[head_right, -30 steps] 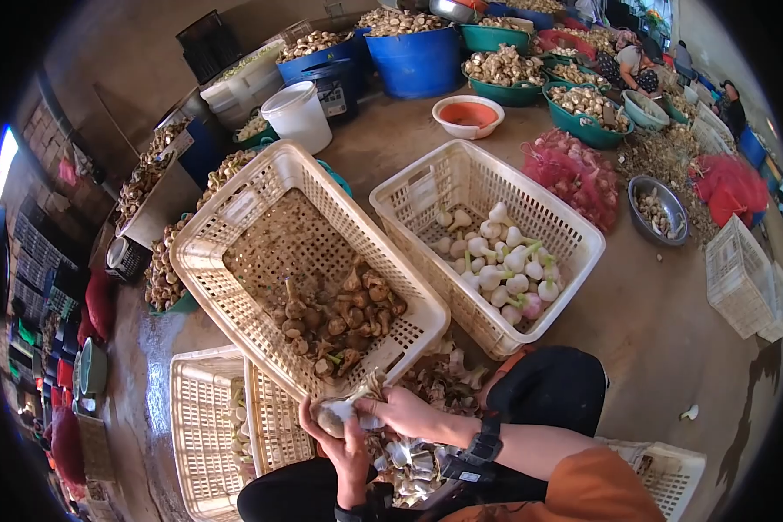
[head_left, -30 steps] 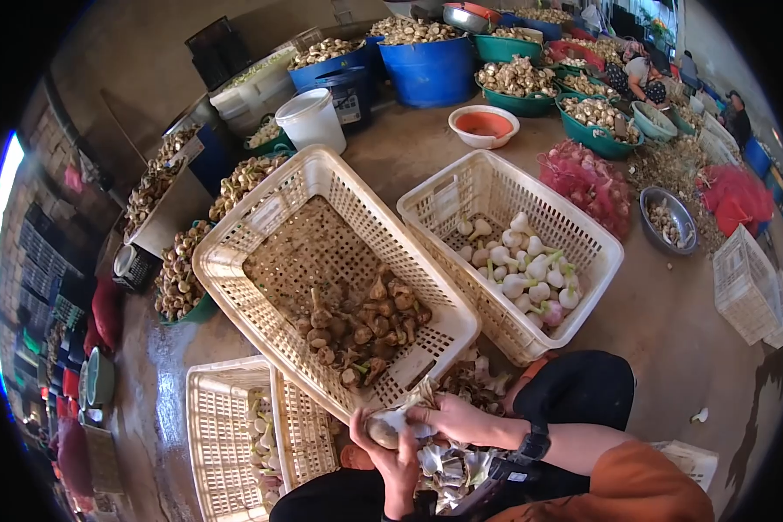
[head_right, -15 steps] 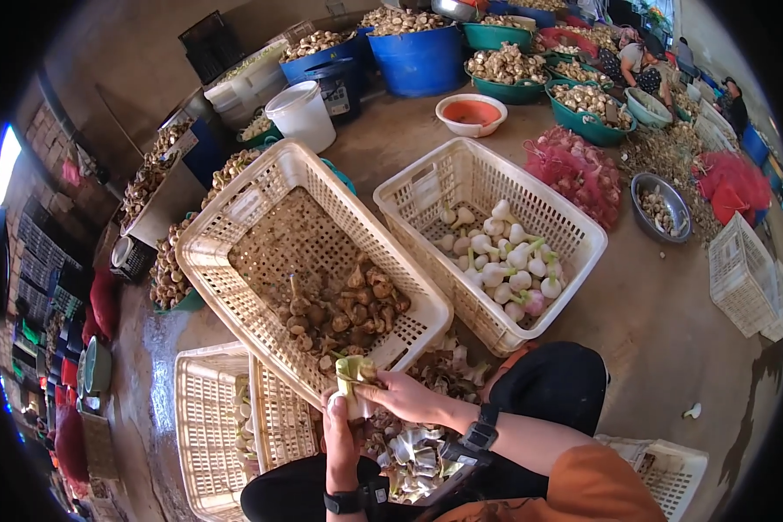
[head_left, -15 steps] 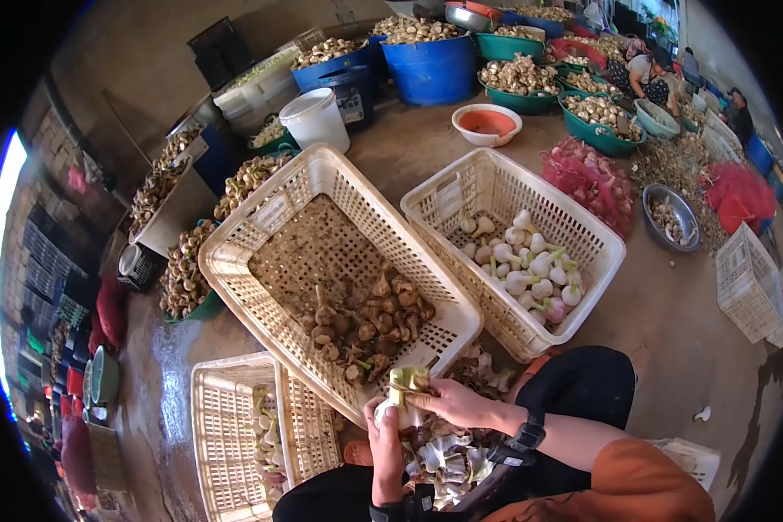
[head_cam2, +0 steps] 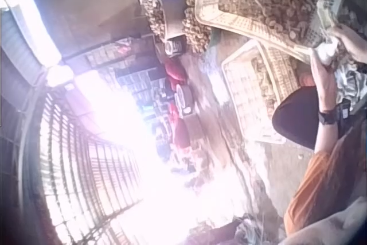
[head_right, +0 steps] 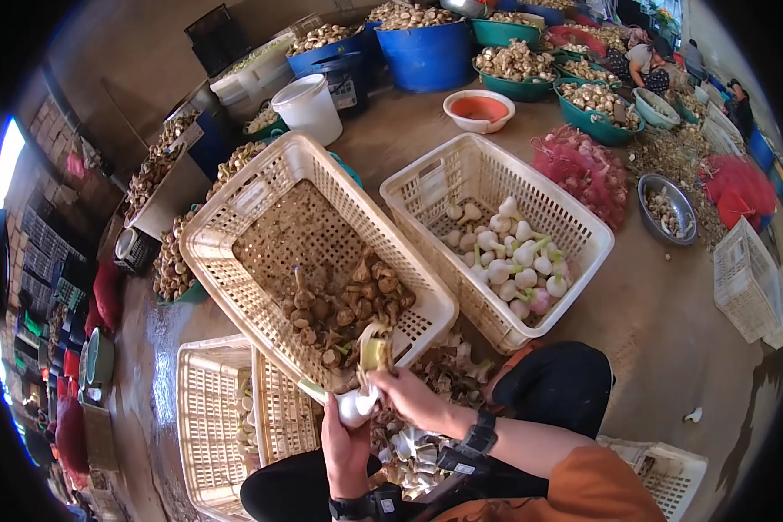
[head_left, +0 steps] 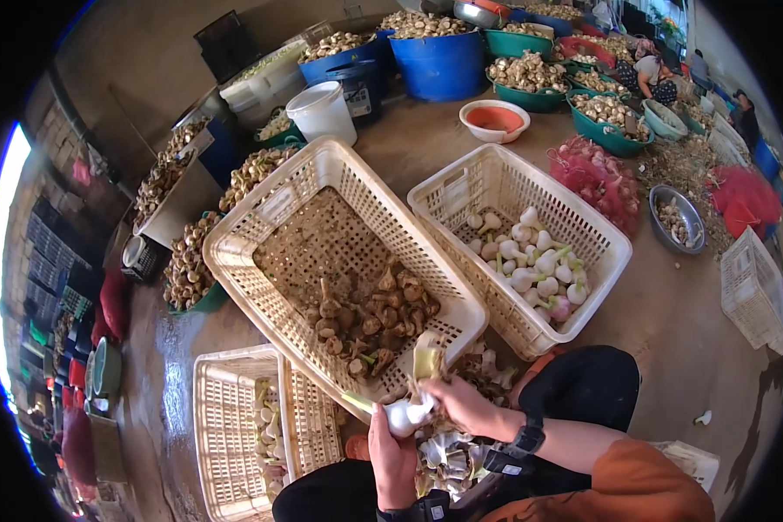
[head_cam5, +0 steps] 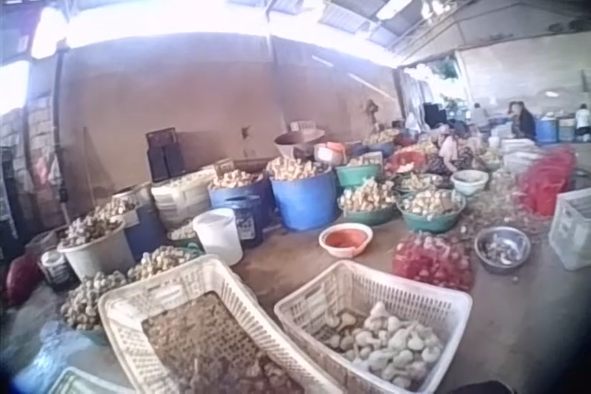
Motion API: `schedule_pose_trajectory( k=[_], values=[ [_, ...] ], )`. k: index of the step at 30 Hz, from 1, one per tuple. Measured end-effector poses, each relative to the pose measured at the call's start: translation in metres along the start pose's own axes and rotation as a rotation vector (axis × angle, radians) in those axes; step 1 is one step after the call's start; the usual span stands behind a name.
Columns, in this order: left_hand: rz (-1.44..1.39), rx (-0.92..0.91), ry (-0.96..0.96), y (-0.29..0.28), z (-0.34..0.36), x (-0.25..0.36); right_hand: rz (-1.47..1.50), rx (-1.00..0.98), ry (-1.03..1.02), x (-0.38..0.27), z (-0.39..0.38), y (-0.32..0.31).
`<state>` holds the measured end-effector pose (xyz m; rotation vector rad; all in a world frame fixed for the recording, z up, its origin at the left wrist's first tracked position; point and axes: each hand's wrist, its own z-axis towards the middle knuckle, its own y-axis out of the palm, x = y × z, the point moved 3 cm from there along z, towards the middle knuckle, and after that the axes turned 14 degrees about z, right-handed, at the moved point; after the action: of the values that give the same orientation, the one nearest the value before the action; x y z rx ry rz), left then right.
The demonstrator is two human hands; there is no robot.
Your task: Peeling and cleaning various tubers by hand using a small peeling tool in an agricultural processing area.
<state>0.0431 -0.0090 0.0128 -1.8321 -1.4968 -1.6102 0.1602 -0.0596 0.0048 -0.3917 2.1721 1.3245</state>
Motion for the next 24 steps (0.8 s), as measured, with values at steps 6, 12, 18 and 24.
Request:
schedule_pose_trajectory(
  k=[6,12,18,24],
  values=[
    [-0.093,0.067,-0.145,-0.011,0.015,-0.027,0.321,-0.233,0.115,-0.025,-0.008,0.013],
    [-0.584,0.189,-0.212,-0.048,0.028,-0.034,0.453,-0.655,0.069,-0.080,-0.031,0.023],
    [-0.524,0.241,-0.208,-0.048,0.032,-0.027,-2.002,-0.615,-0.198,0.015,-0.018,-0.069],
    [-0.232,0.268,-0.157,-0.019,0.034,-0.021,-1.195,-0.276,-0.497,-0.003,-0.002,-0.005]
  ],
)
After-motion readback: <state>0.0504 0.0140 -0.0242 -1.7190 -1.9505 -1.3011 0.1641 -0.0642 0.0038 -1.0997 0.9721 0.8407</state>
